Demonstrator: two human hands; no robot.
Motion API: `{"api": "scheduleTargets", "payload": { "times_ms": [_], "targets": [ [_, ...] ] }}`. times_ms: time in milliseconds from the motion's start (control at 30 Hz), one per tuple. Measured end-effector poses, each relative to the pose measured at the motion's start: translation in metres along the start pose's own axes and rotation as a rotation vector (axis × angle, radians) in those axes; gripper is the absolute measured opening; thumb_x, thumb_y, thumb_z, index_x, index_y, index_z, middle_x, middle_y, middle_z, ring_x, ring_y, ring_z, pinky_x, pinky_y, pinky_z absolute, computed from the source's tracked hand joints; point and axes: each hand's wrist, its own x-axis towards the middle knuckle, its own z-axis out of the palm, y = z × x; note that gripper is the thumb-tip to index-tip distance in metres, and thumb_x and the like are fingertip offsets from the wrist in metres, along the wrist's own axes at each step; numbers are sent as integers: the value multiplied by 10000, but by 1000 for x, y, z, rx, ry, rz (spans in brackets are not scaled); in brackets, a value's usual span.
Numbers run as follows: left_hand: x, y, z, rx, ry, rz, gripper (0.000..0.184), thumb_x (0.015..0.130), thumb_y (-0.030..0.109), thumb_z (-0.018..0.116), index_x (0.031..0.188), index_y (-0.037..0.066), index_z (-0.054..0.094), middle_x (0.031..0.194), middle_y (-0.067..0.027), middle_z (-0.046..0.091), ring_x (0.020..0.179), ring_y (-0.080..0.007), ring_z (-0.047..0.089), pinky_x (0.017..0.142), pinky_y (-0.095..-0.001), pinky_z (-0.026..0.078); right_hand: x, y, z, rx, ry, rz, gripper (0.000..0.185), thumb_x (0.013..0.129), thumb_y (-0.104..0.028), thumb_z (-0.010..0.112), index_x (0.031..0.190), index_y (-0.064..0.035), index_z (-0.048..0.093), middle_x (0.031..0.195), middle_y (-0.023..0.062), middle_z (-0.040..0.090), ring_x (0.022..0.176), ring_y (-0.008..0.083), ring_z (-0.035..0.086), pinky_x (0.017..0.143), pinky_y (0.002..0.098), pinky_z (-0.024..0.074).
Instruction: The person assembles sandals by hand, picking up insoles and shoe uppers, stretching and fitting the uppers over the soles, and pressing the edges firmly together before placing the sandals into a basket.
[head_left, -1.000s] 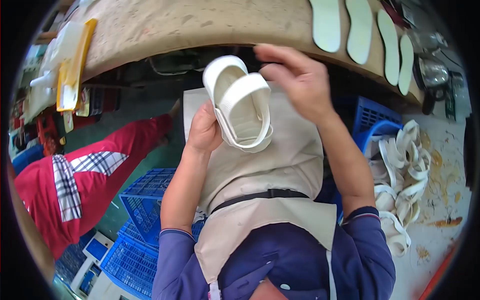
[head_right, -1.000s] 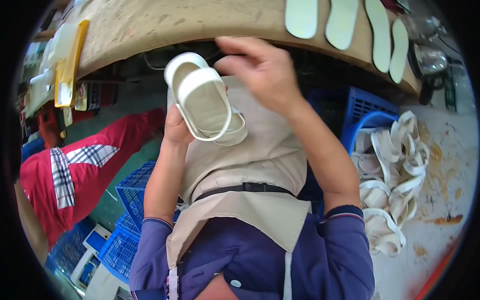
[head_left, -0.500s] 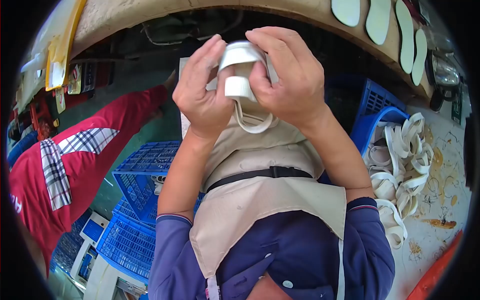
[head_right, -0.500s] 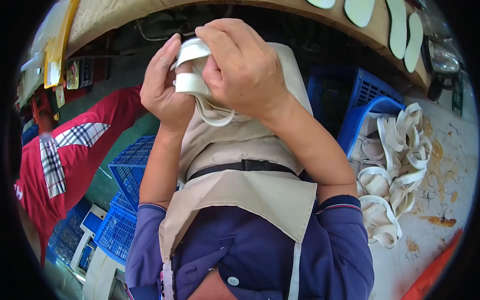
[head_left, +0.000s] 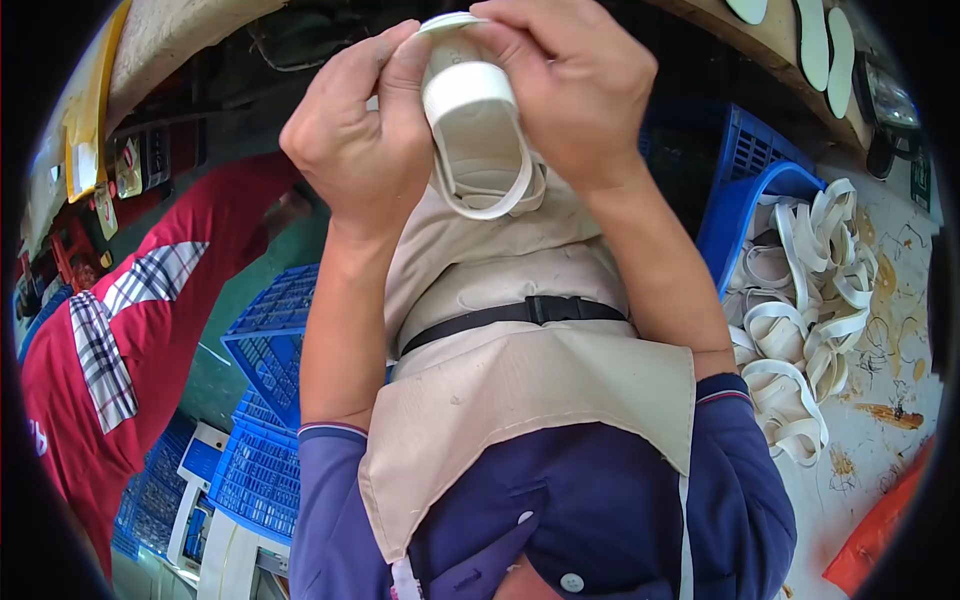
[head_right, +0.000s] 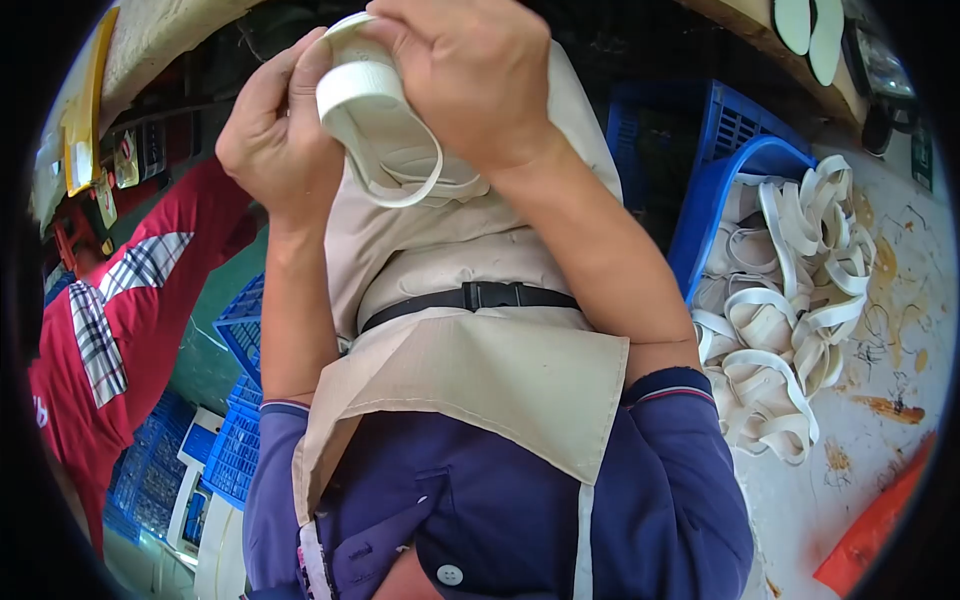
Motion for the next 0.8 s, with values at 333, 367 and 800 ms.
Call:
{"api": "scheduleTargets", "payload": {
  "times_ms": [333,367,800],
  "targets": [
    [25,10,-27,-887,-534,-879,285,979,271,660,1017,-6,715,936,-37,713,846,-101,639,823,-270,503,21,19,-35,974,-564,895,272,986,-274,641,944,-11,696,841,20,696,733,87,650,690,246,528],
    [20,3,-33,-963,-579,-917,288,992,273,641,1034,-5,705,962,-42,715,869,-105,645,841,-273,504,16,14,-29,924,-558,853,281,981,-286,651,930,-14,700,826,11,690,717,78,637,668,238,513],
    [-36,-12,-73,-1167,-439,-1137,260,1002,234,603,1082,0,685,1004,-62,723,886,-124,682,816,-279,555,-35,-4,13,343,-440,481,348,849,-341,788,822,0,727,691,39,656,598,115,585,544,295,477]
  ]
}}
